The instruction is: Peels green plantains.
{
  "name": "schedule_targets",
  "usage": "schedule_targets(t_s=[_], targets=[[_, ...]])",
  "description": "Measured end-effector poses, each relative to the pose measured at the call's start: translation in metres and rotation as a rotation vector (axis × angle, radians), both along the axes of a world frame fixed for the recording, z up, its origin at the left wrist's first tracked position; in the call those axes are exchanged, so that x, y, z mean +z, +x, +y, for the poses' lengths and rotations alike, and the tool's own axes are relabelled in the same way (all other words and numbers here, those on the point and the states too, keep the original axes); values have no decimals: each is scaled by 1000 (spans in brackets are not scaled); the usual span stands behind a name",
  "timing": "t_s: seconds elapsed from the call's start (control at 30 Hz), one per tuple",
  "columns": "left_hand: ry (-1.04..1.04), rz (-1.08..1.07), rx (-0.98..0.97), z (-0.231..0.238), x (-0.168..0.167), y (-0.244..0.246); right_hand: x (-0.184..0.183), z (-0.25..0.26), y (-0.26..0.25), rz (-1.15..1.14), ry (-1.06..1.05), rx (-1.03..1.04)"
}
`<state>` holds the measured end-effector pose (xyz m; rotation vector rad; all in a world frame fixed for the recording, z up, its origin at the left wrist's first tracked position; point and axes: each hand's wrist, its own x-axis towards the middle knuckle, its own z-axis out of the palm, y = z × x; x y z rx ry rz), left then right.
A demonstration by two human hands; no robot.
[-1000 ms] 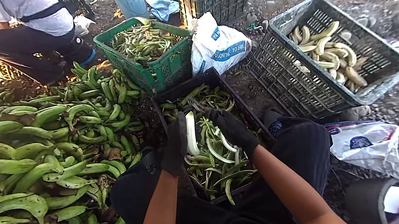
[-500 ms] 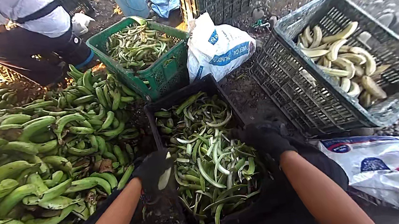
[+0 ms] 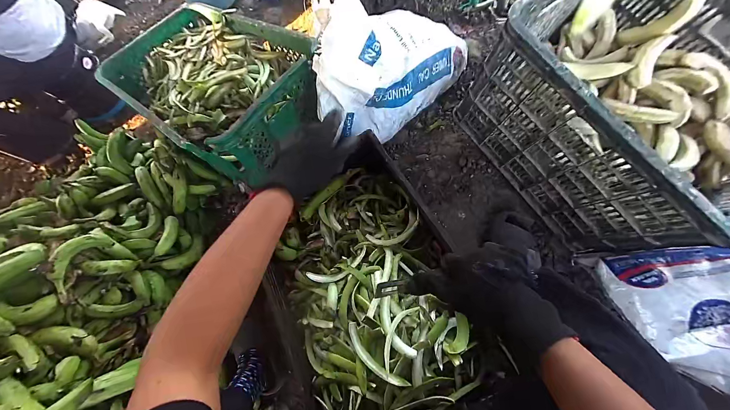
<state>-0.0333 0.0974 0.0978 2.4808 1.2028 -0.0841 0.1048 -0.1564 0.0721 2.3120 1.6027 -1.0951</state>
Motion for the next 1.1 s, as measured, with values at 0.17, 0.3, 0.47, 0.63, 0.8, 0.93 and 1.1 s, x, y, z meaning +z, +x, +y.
schedule_targets(t_s=[0.17, 0.3, 0.47, 0.63, 0.8, 0.93, 1.1], targets=[[-80, 396, 254, 24, -153, -71, -8, -14, 3, -54, 69, 46], [-129, 428, 401, 26, -235, -78, -12, -15, 2, -14, -91, 89], [-128, 253, 650, 23, -251, -82, -10, -8, -3, -33, -136, 114], [-29, 8, 676, 26, -202, -91, -7, -5, -4, -19, -138, 115], [112, 49, 489, 24, -109, -120, -2, -5, -2, 32, -124, 62], [265, -212, 327, -12, 3, -165, -1, -10, 5, 75, -37, -27], [483, -803, 292, -70, 131, -212, -16, -17, 4, 307, 154, -42]])
